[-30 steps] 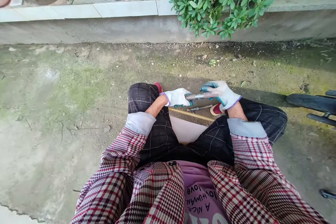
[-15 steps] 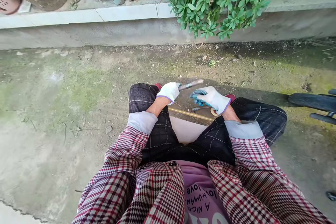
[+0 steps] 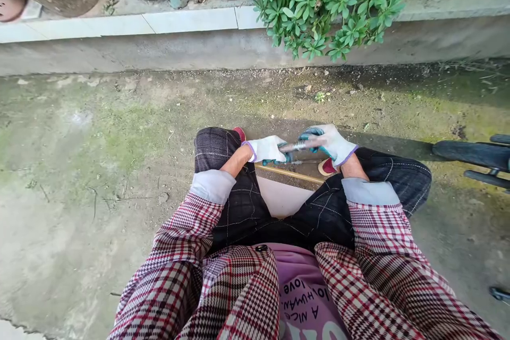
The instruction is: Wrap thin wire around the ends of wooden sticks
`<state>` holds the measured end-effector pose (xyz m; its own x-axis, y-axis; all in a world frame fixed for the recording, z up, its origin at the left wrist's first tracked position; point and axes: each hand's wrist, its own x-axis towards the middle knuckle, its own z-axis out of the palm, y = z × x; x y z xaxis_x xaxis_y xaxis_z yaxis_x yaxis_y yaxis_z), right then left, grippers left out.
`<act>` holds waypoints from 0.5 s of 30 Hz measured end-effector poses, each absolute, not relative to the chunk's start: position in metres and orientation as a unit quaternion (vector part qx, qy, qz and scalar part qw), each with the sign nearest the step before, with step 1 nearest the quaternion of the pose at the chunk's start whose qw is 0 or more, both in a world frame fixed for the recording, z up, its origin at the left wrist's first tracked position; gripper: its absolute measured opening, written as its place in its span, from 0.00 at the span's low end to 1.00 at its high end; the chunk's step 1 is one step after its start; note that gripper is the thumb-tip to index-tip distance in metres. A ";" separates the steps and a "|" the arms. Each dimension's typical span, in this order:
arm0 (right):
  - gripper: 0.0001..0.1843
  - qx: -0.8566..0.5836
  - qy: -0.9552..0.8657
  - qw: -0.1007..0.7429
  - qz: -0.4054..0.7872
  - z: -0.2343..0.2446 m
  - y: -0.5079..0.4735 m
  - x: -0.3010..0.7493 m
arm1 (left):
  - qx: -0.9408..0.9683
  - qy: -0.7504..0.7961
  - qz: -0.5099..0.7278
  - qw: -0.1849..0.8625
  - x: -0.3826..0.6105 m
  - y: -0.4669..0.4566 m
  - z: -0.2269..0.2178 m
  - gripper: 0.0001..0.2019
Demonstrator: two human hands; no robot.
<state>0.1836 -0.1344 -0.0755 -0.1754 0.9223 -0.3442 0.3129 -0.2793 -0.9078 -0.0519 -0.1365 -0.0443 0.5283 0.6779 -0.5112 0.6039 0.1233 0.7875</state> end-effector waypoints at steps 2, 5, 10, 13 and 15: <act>0.12 -0.587 -0.523 0.275 0.553 -0.072 -0.136 0.176 | 0.644 0.473 0.054 0.599 -0.052 -0.133 -0.044 0.11; 0.10 -0.583 -0.517 0.269 0.565 -0.061 -0.142 0.165 | 0.612 0.498 0.107 0.605 -0.053 -0.128 -0.048 0.12; 0.05 -0.568 -0.540 0.231 0.577 -0.046 -0.150 0.152 | 0.601 0.574 0.138 0.539 -0.051 -0.119 -0.057 0.13; 0.05 -0.571 -0.551 0.203 0.574 -0.045 -0.153 0.151 | 0.667 0.609 0.072 0.422 -0.051 -0.112 -0.060 0.14; 0.07 -0.568 -0.571 0.191 0.562 -0.046 -0.154 0.153 | 0.729 0.602 -0.015 0.324 -0.052 -0.109 -0.062 0.15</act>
